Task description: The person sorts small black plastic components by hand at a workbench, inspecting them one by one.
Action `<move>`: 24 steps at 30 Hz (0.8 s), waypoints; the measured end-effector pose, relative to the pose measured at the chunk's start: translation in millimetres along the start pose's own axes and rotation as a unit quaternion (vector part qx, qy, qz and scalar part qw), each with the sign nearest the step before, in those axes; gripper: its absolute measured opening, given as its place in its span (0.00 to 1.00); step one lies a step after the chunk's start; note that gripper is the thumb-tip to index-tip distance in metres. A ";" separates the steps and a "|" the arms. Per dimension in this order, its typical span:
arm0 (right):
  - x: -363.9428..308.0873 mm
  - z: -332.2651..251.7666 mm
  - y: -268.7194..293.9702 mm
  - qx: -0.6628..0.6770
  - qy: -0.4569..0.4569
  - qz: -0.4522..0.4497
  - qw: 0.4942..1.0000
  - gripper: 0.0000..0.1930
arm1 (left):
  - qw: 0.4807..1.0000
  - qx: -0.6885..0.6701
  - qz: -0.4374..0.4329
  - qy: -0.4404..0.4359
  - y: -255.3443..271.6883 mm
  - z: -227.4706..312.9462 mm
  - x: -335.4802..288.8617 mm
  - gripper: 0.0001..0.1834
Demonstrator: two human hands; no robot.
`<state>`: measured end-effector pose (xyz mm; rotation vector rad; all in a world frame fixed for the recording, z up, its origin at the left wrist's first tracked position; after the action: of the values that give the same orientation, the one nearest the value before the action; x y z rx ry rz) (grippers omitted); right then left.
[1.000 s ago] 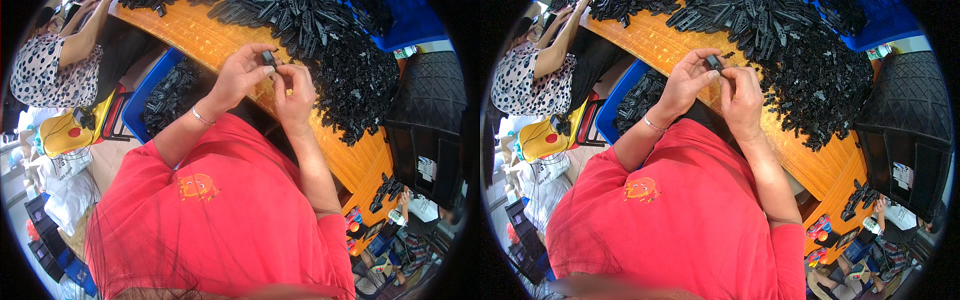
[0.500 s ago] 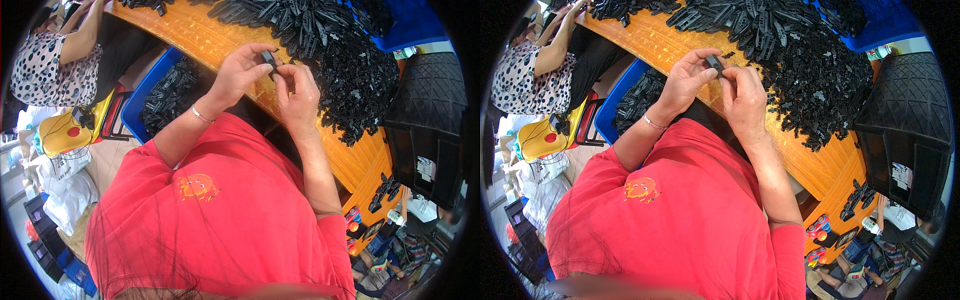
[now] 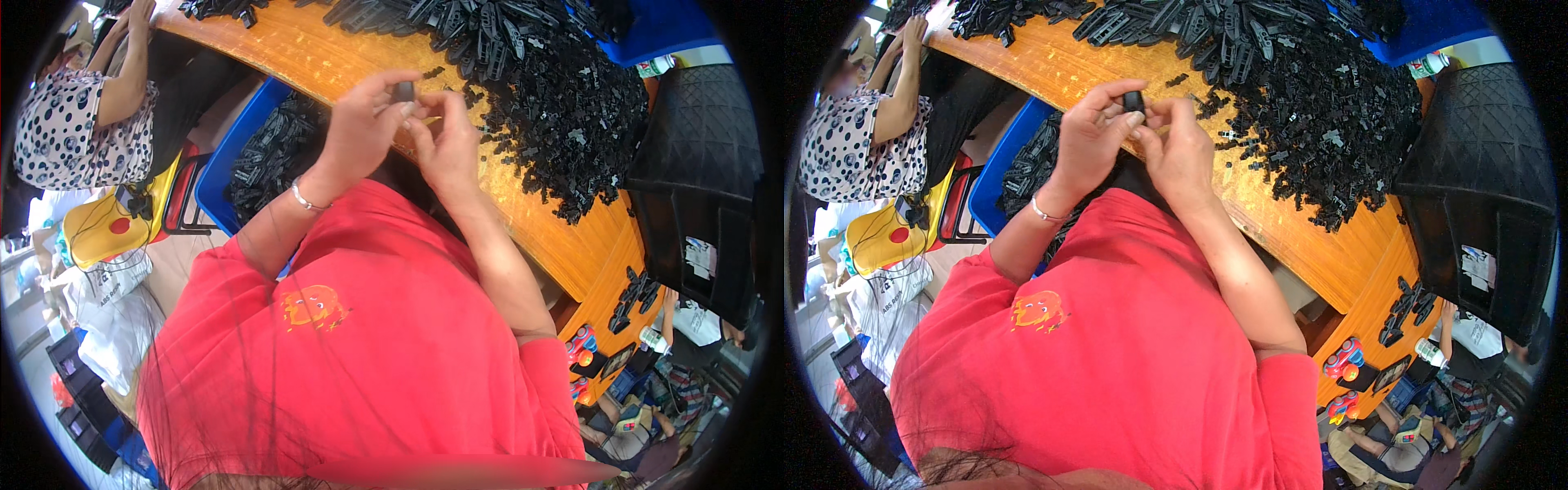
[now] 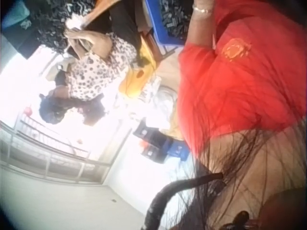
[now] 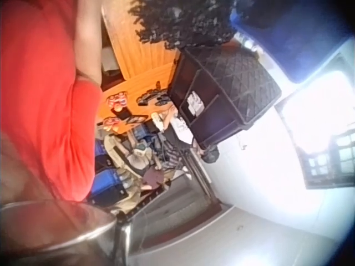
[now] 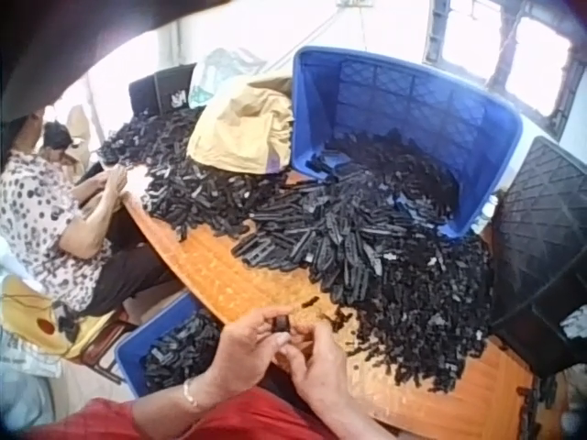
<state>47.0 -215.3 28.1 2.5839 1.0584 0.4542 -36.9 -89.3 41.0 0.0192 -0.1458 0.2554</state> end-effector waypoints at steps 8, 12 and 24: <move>11.9 13.4 -9.0 0.012 -0.068 -0.223 0.972 0.13 | 0.950 0.192 -0.169 0.178 107.3 23.9 -33.2 0.14; 34.8 21.1 23.7 -0.210 0.078 -0.070 0.972 0.07 | 0.924 0.366 -0.104 0.046 122.4 15.8 -15.6 0.11; 86.0 32.0 24.2 -0.450 0.027 -0.186 0.873 0.09 | 0.809 0.559 0.172 -0.056 104.1 -46.1 110.2 0.16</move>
<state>133.0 -175.3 23.7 1.5193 0.9975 0.7058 48.7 40.7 11.5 1.2061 -0.0978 0.6791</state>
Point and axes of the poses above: each hand's wrist, its own x-axis towards the middle knuckle, its own y-axis out of the back of the hand, z = x × y, the point moved 2 cm from there along x, towards the middle knuckle, and after that the axes turned 13 degrees about -z, right-handed, at the moved point
